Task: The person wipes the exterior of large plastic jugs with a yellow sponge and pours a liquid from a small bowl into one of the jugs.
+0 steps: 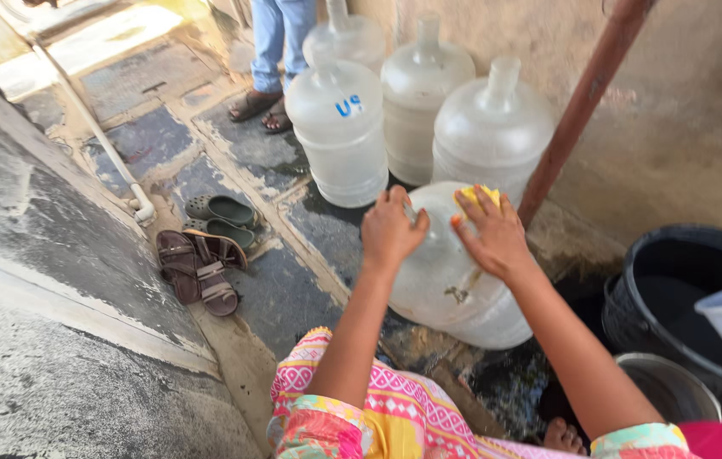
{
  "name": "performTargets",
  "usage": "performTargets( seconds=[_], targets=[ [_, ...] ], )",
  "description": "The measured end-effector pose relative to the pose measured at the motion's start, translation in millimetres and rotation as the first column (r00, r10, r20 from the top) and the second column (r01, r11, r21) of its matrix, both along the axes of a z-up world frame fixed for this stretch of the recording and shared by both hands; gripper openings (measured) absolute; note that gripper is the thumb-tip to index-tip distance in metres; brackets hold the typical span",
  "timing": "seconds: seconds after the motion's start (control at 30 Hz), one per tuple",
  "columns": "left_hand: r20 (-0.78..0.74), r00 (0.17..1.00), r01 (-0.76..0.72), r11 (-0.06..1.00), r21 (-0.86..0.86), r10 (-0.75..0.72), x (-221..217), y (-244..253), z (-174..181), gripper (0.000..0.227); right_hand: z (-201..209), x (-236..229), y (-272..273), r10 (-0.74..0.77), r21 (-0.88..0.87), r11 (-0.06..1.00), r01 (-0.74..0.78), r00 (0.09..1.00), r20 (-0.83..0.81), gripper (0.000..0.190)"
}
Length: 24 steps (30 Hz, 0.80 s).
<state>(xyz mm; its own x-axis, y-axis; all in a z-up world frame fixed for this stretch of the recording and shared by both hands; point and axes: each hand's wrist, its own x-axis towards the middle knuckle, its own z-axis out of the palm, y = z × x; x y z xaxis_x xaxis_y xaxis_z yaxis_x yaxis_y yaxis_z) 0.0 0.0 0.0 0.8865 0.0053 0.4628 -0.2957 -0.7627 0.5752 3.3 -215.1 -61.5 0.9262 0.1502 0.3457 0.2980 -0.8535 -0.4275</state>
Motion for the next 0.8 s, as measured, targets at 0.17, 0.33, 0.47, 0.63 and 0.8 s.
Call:
performTargets(
  seconds=[0.17, 0.33, 0.47, 0.63, 0.8],
  targets=[
    [0.032, 0.996, -0.082, 0.996, 0.022, 0.081, 6, -8, -8, 0.038, 15, -96, 62, 0.135, -0.262, 0.964, -0.041, 0.927, 0.350, 0.106],
    [0.051, 0.997, -0.060, 0.998, 0.025, 0.059, 13, -2, -10, 0.040, -2, -135, 68, 0.236, -0.405, 0.909, -0.104, 0.928, 0.290, 0.103],
    [0.068, 0.998, -0.009, 1.000, 0.015, 0.008, 12, -6, -13, 0.039, -6, -64, 15, -0.084, -0.312, 0.935, 0.170, 0.959, 0.271, 0.094],
    [0.079, 0.996, -0.034, 0.999, 0.003, 0.034, 11, -9, -15, 0.033, 5, 0, -36, -0.093, 0.193, 0.969, 0.151, 0.955, -0.281, 0.091],
    [0.063, 0.992, -0.108, 0.994, -0.018, 0.109, 14, -8, -18, 0.034, -3, -41, -15, -0.139, 0.160, 0.973, 0.167, 0.975, -0.173, 0.106]
  ],
)
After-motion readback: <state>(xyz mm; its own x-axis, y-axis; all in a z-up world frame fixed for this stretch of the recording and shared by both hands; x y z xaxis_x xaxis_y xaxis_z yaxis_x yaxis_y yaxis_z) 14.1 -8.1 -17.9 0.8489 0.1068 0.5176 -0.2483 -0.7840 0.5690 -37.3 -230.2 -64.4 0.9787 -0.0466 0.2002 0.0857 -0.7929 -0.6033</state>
